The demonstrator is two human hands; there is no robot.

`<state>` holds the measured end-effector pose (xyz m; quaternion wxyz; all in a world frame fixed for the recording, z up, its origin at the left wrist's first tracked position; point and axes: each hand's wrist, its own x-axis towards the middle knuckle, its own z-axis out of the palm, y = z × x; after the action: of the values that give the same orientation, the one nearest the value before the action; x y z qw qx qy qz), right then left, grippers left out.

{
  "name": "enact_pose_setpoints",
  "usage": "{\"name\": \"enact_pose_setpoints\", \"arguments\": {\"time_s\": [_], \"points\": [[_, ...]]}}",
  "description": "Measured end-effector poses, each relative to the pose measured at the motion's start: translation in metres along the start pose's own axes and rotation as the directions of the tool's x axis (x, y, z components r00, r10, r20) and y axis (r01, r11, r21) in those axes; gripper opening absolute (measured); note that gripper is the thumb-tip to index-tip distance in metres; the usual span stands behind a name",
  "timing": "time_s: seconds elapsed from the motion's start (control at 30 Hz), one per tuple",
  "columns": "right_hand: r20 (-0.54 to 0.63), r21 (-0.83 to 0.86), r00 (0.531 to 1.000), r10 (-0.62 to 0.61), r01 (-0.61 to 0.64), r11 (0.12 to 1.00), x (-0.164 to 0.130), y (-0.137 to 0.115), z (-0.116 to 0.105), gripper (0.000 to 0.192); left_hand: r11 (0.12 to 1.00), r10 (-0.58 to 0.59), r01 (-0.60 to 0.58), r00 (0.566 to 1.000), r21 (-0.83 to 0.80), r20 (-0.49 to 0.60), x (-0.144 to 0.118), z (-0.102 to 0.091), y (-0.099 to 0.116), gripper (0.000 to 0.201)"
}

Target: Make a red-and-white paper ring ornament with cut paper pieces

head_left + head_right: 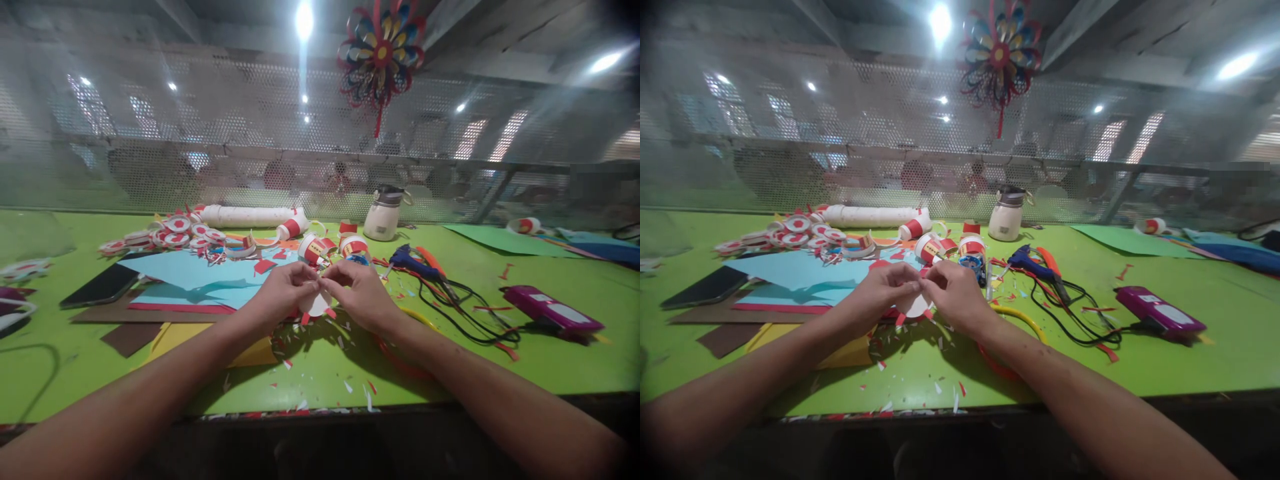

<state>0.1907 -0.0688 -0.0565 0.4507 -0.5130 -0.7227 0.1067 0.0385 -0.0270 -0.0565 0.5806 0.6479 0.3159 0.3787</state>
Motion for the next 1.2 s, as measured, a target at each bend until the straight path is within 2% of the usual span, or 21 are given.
{"name": "enact_pose_setpoints", "arguments": {"time_s": [0.3,0.43,0.53,0.63,0.7,0.8,0.97,1.2], "points": [[-0.007,0.067,0.999,0.041,-0.04,0.997,0.002,-0.001,-0.001,0.013,0.998,0.04,-0.041,0.999,0.056,0.01,0.0,-0.001,0.002,0.013],[0.042,0.188,0.988,0.145,-0.151,0.97,0.004,0.0,-0.001,0.013,0.997,0.053,-0.055,0.998,0.049,0.028,0.0,-0.001,0.001,0.014],[0.159,0.398,0.946,0.282,-0.323,0.859,0.005,0.001,-0.003,0.014,0.997,0.068,-0.07,0.997,0.043,0.046,0.001,-0.001,-0.002,0.015],[0.294,0.592,0.89,0.347,-0.455,0.665,0.006,0.005,-0.005,0.013,0.995,0.068,-0.071,0.997,0.063,0.043,0.002,-0.001,-0.004,0.017],[0.368,0.654,0.852,0.371,-0.521,0.548,0.007,0.008,-0.005,0.014,0.996,0.064,-0.067,0.997,0.059,0.04,0.003,-0.001,-0.004,0.017],[0.45,0.695,0.813,0.37,-0.578,0.426,0.008,0.009,-0.007,0.014,0.996,0.074,-0.075,0.997,0.041,0.038,0.001,-0.001,-0.002,0.018],[0.507,0.747,0.815,0.281,-0.578,0.328,0.008,0.003,-0.01,0.014,0.995,0.097,-0.094,0.993,-0.037,0.066,-0.003,-0.001,0.004,0.028],[0.522,0.771,0.83,0.198,-0.558,0.306,0.007,-0.004,-0.015,0.012,0.984,0.149,-0.136,0.982,-0.116,0.118,-0.007,-0.001,0.01,0.034]]}}
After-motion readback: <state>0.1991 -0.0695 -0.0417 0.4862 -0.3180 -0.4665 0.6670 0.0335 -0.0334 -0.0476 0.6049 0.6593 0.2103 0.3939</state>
